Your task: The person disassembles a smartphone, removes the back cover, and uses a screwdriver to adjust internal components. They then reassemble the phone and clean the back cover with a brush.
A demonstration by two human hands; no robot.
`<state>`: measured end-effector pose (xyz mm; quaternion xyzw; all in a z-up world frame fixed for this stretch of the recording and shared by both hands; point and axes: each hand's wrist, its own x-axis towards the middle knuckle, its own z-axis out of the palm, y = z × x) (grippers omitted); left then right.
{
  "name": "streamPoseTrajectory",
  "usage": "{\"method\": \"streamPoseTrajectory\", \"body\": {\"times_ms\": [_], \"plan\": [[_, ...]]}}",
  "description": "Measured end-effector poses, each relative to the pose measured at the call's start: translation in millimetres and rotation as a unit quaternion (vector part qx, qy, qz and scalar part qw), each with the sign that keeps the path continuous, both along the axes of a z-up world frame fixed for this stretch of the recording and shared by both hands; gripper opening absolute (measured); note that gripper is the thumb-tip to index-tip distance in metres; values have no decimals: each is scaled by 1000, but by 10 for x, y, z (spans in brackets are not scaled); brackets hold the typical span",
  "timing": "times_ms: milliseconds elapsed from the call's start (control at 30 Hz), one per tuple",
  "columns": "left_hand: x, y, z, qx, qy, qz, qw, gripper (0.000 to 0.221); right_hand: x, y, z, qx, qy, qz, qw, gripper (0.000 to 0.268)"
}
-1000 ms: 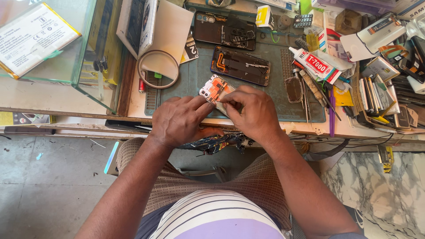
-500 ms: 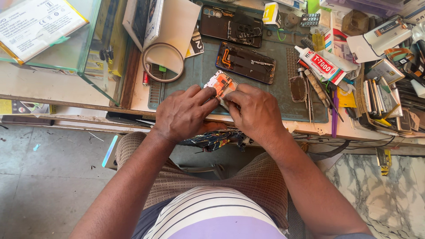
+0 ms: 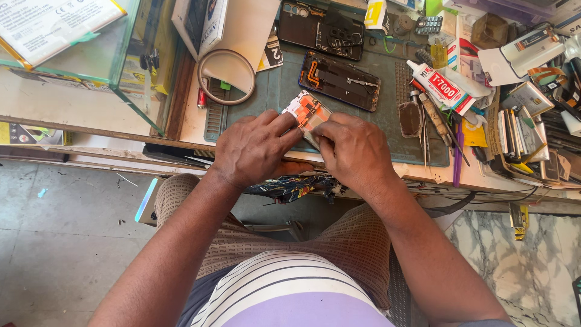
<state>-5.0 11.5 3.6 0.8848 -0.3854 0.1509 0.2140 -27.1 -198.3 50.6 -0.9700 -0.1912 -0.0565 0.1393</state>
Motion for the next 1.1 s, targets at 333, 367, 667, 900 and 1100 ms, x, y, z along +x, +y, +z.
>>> {"method": "streamPoseTrajectory", "body": {"times_ms": [333,367,667,900,1100], "plan": [[-1,3,-1,4,-12,5,1000,38,-18,-21,22,-2,-3,15,1000,9],[2,3,-10,9,-12,7,1000,35,-20,-24,21,-1,-2,16,1000,9],[14,3,-87,8,-25,10,1000,23,-77,-40,67,-6,15,9,1000,10],[18,-4,-87,3,-14,5,1000,28,-109,-81,100,-20,12,15,1000,10],[15,-5,-50,-3,-1,3,1000,45,-97,-133,104,-21,26,18,999,10]]}}
